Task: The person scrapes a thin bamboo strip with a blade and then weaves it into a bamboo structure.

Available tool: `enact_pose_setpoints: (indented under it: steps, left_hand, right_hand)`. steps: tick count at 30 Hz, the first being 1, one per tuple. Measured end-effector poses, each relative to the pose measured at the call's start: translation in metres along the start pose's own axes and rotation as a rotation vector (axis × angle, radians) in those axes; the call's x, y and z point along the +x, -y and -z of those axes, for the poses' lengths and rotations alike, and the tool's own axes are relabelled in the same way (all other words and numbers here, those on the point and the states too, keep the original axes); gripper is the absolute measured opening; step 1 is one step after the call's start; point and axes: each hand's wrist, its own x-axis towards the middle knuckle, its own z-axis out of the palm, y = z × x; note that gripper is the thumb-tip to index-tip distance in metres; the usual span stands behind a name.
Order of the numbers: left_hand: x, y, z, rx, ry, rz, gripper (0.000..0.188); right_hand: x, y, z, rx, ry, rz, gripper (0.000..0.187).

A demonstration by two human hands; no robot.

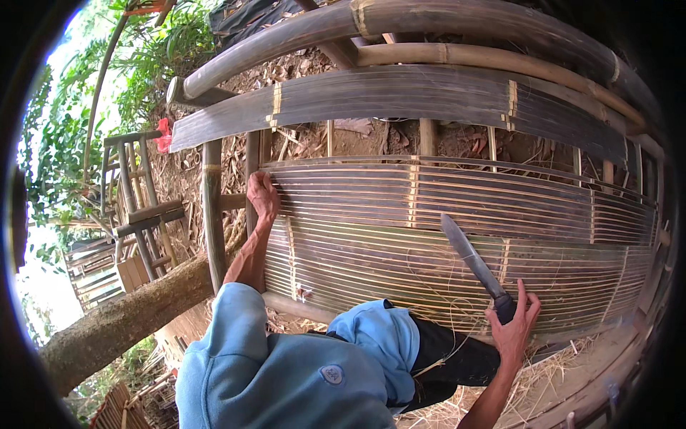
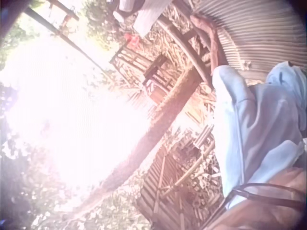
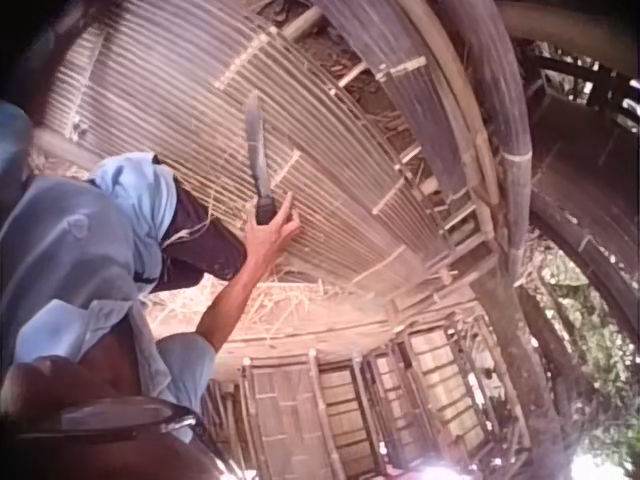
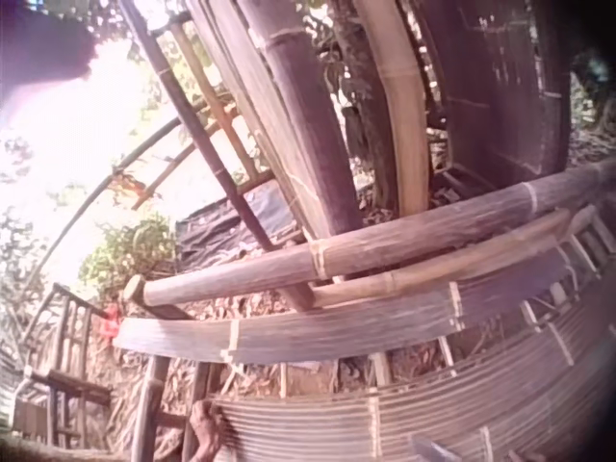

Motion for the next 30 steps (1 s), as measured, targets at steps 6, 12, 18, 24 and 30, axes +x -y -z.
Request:
enact_pose_setpoints:
  steps: [6,12,18,24,30]
  left_hand:
    - [0.027,0.001,0.013,0.048,0.199,-0.183,0.014]
    - [0.049,0.015,0.012,0.139,0.402,-0.312,0.011]
    - [0.059,0.023,0.02,0.111,0.444,-0.412,0.01]
    - [0.044,-0.01,0.02,0.353,0.316,-0.454,0.011]
    - [0.023,-0.147,-0.02,-0.067,0.35,-0.645,0.022]
  right_hand:
    - [-0.008,-0.006,-0.008,0.0,-0.046,-0.017,0.09]
    - [-0.006,-0.004,-0.006,-0.011,-0.062,0.015,0.085]
    - [-0.016,-0.005,-0.011,0.048,-0.077,0.033,0.068]
    - [-0.027,0.025,-0.015,0.154,-0.122,0.044,0.051]
    - [-0.027,0.025,-0.028,0.185,-0.181,0.044,0.048]
